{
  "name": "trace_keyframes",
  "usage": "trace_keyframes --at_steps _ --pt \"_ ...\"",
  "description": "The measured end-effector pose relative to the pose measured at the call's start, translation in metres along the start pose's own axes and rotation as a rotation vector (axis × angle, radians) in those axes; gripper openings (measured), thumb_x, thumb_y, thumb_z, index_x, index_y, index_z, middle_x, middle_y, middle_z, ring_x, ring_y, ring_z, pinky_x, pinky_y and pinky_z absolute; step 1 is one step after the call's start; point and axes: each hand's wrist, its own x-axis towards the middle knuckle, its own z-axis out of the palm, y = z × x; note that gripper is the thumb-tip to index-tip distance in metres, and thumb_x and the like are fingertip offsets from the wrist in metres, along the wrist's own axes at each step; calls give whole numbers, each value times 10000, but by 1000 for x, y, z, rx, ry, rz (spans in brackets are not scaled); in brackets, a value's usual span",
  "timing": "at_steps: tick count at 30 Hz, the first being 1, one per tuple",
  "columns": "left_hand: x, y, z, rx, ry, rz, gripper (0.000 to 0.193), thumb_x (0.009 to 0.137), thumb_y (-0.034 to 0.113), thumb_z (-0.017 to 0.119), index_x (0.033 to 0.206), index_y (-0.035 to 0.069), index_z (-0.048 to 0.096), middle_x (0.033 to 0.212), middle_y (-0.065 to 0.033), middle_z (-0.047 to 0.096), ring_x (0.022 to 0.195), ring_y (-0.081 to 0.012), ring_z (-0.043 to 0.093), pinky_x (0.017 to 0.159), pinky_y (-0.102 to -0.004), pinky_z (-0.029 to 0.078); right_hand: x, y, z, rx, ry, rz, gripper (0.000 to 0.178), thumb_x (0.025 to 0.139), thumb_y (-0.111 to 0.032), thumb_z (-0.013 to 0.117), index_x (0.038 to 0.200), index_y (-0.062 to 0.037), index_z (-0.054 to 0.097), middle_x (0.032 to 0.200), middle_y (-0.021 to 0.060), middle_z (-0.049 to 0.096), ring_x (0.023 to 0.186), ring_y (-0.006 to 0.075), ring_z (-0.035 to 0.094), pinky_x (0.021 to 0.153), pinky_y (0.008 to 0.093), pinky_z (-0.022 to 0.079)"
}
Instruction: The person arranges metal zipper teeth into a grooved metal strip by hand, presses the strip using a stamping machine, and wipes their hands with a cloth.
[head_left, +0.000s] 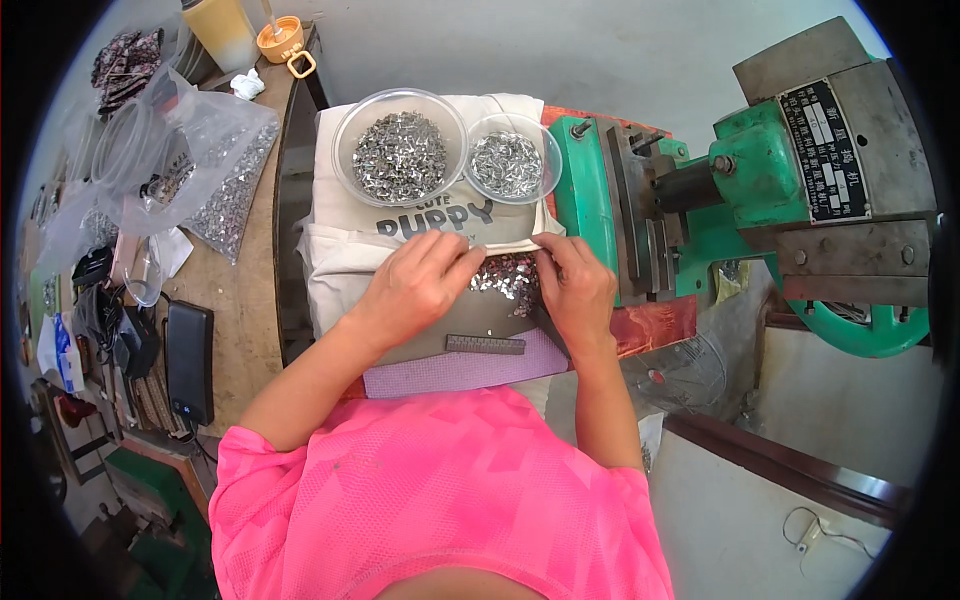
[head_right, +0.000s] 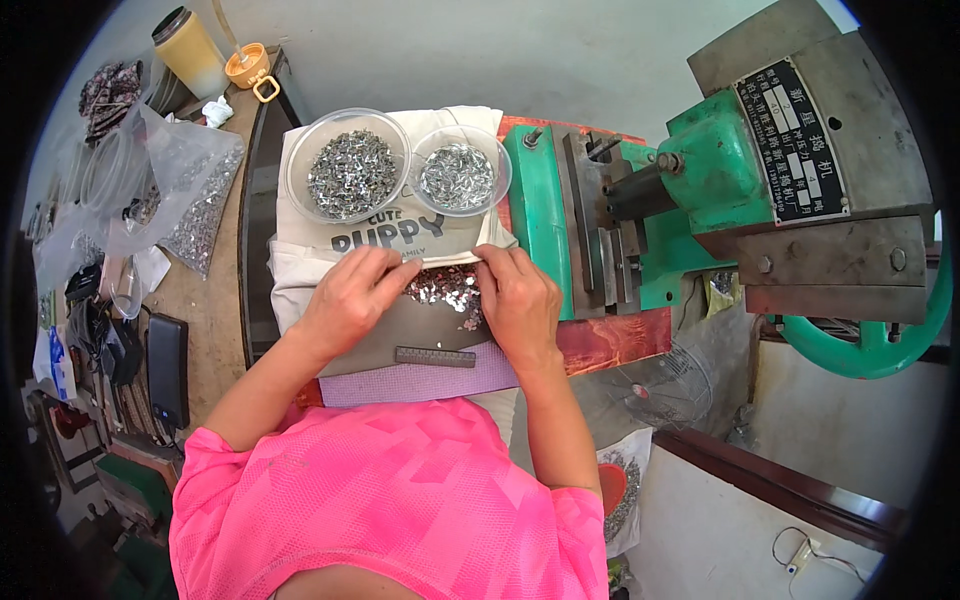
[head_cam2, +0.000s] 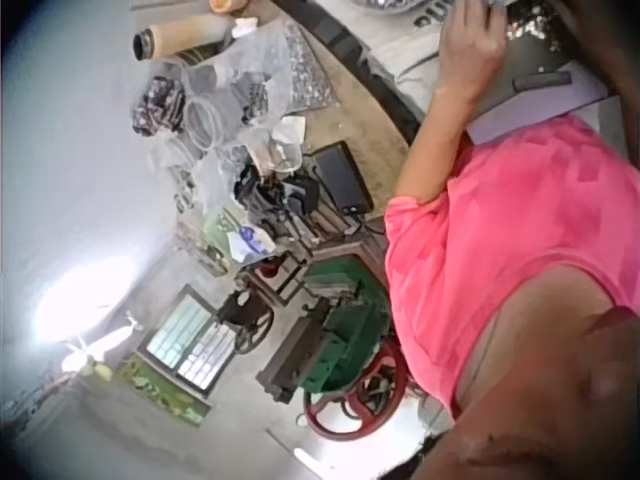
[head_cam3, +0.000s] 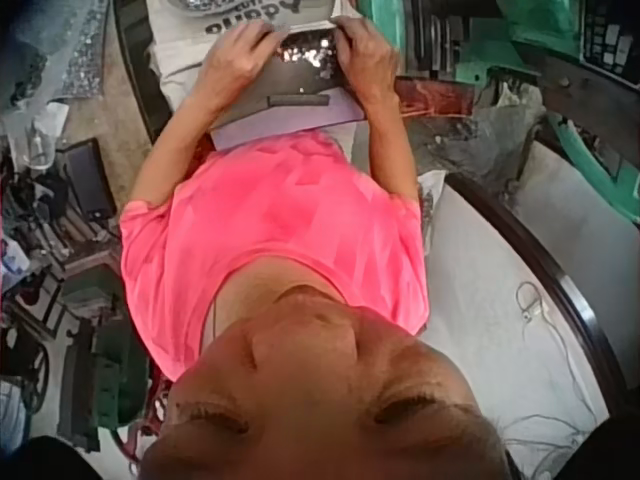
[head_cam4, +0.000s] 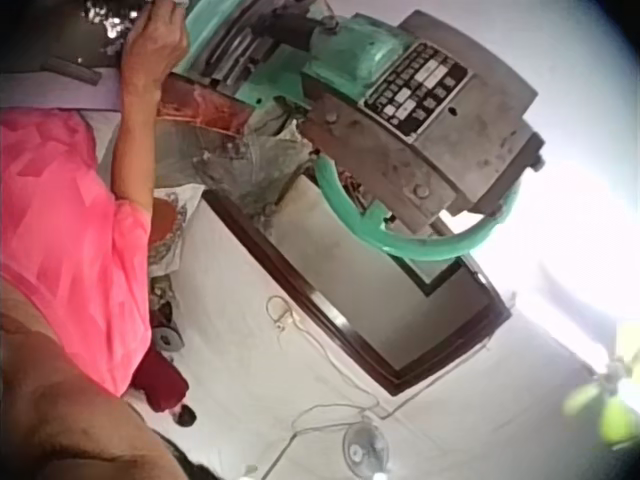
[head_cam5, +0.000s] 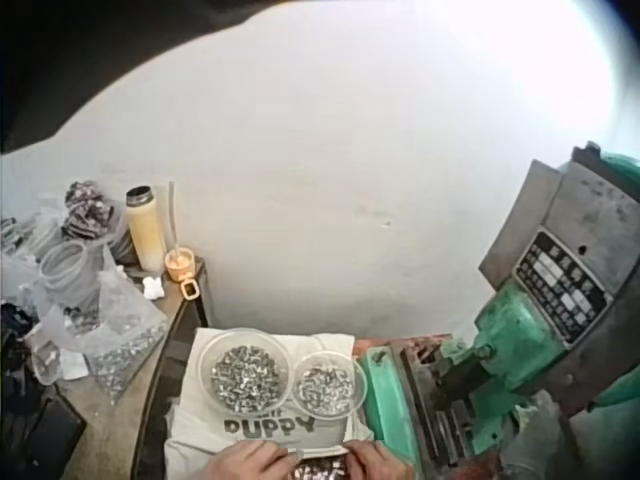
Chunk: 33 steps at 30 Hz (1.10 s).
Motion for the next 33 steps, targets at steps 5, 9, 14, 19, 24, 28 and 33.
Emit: trace_keyframes --at_steps 5,9,14,19,24,28,33 --pt "8 -7 2 -9 77 -65 353 733 15 702 1086 26 681 930 -79 595 841 -243 613 707 -353 519 8 -2 6 45 26 26 163 828 -48 714 986 -85 711 831 103 668 734 311 673 646 407 528" --pt "6 -9 6 -31 85 -43 346 730 21 709 1076 28 684 931 -81 596 828 -240 608 692 -353 516 9 5 13 83 30 28 162 829 -45 716 987 -76 709 839 112 671 752 314 675 659 409 531" --pt "5 -8 4 -28 53 -47 292 766 71 666 1053 21 676 930 -68 587 831 -221 610 709 -340 508 5 4 13 95 41 22 188 815 -19 725 994 -73 713 849 111 682 748 307 678 648 394 529" --pt "8 -6 2 -63 91 -41 327 733 6 690 1058 37 693 903 -71 594 769 -237 599 666 -352 501 5 5 12 106 39 49 195 803 -10 726 986 -73 707 844 100 675 755 296 673 655 394 532" --pt "7 -5 1 -79 120 -17 345 714 -7 681 1056 39 696 887 -65 593 769 -239 601 665 -354 500 3 3 13 151 103 27 195 799 4 723 981 -64 709 848 99 679 756 290 674 657 389 534" --pt "6 -7 6 -49 117 -67 339 709 1 669 1044 46 702 887 -61 602 766 -231 601 664 -358 485 4 7 16 156 106 28 214 810 30 715 1006 -55 721 869 108 704 736 256 691 647 346 539" --pt "8 -9 9 75 84 -78 263 757 97 669 1018 71 690 937 -43 601 825 -203 609 705 -332 465 4 10 21 156 84 63 203 822 14 722 1015 -51 726 897 119 714 760 259 710 664 345 547"
